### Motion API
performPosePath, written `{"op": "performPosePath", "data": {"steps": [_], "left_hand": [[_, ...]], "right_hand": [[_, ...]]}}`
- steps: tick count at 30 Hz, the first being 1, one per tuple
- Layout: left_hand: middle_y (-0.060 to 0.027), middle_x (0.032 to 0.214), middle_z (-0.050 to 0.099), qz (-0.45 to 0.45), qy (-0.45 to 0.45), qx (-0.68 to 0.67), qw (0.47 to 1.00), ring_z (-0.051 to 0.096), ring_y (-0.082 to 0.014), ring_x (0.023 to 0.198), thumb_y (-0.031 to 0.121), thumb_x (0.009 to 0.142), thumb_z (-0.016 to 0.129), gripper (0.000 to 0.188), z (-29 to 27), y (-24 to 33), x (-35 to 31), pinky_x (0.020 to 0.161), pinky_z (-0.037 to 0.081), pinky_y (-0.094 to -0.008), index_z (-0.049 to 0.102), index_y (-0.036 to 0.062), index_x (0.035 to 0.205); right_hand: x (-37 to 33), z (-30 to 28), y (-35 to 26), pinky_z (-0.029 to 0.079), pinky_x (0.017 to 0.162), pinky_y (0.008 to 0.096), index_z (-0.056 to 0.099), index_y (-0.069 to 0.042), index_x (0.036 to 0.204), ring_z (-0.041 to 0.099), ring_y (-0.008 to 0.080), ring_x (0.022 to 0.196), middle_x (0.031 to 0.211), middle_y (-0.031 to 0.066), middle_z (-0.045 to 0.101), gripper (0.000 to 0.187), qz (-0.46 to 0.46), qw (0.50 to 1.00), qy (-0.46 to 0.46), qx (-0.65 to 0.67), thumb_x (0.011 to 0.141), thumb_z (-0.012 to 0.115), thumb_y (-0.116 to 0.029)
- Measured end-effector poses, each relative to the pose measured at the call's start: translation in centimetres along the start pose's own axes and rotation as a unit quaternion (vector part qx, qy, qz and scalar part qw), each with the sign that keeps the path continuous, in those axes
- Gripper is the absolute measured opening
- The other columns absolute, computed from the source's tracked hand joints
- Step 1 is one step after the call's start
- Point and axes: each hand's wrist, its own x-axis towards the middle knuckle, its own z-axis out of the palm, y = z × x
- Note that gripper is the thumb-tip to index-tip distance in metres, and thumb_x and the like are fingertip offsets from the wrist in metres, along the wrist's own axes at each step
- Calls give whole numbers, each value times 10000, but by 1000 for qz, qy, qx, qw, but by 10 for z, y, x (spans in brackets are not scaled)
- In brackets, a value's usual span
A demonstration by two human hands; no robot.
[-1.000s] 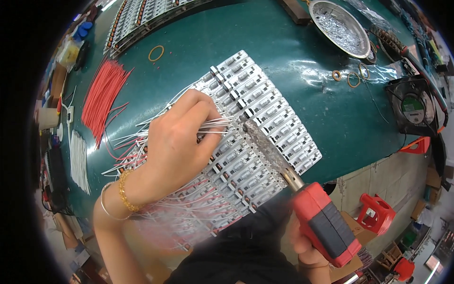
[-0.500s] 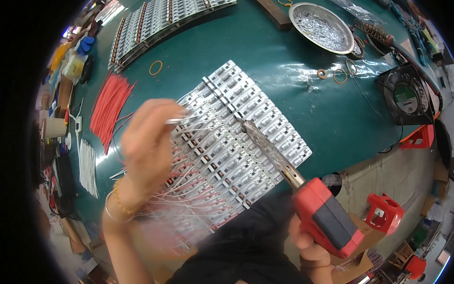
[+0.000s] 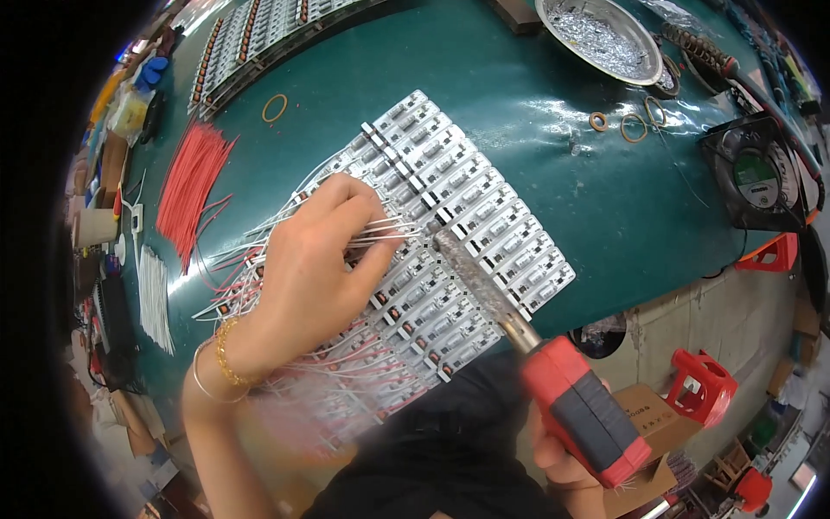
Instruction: The person attaches red and white wires to LED circuit boards arranged in a large tray. This is done by hand using a handheld soldering tool.
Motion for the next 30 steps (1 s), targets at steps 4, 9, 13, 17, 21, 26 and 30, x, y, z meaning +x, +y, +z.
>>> {"op": "performPosePath", "data": {"steps": [4, 9, 13, 17, 21, 26, 30], "left_hand": [[-102, 845, 579, -7, -9, -17, 1000, 596, -249, 671, 47, 785, 693, 119, 0, -5, 1, 596, 469, -332, 608, -12, 843], [-110, 842, 550, 32, 11, -23, 999, 582, -321, 641, 74, 780, 655, 99, 2, -8, 1, 538, 459, -414, 580, 13, 800], [-111, 835, 549, 32, 17, -23, 999, 579, -319, 644, 78, 784, 646, 98, 2, -9, 0, 536, 452, -417, 576, 9, 791], [-115, 830, 551, 28, 16, -30, 999, 585, -320, 645, 78, 784, 644, 95, 2, -7, 1, 541, 460, -416, 581, 8, 791], [-104, 835, 576, 3, -2, -16, 1000, 595, -258, 681, 41, 778, 673, 109, -1, -4, -1, 605, 468, -339, 597, -10, 838], [-107, 831, 575, 3, 1, -2, 1000, 594, -265, 683, 56, 783, 671, 114, -1, -3, -1, 611, 467, -348, 598, -11, 840], [-110, 830, 576, 5, -1, -3, 1000, 590, -263, 677, 61, 785, 675, 121, 0, -2, 1, 606, 463, -349, 598, -17, 838]], "right_hand": [[2, -6, 0, 428, 587, 343, 619, -63, 871, 572, 235, 690, 819, 68, 588, 754, 14, 987, -35, -157, 786, 454, -794], [0, -9, -5, 419, 591, 359, 621, -93, 827, 550, 242, 661, 791, 54, 576, 659, 70, 986, -69, -137, 811, 504, -742], [-1, -24, -2, 446, 655, 354, 639, -101, 907, 585, 242, 743, 859, 46, 603, 613, 91, 976, -159, -117, 814, 553, -701], [-21, -18, 14, 472, 728, 342, 629, -83, 1047, 617, 241, 861, 962, 50, 621, 654, 52, 998, 4, -21, 787, 601, -682], [-15, -17, 9, 469, 834, 347, 604, -68, 1158, 605, 257, 997, 1078, 59, 621, 689, 52, 997, -26, -51, 802, 608, -658], [-8, -27, 14, 473, 849, 334, 599, -77, 1185, 585, 247, 1033, 1099, 83, 611, 619, 93, 979, -144, -109, 867, 562, -607], [0, -8, 7, 411, 638, 295, 541, 19, 1211, 499, 187, 697, 776, 34, 518, 766, 52, 996, -72, 24, 810, 600, -630]]}}
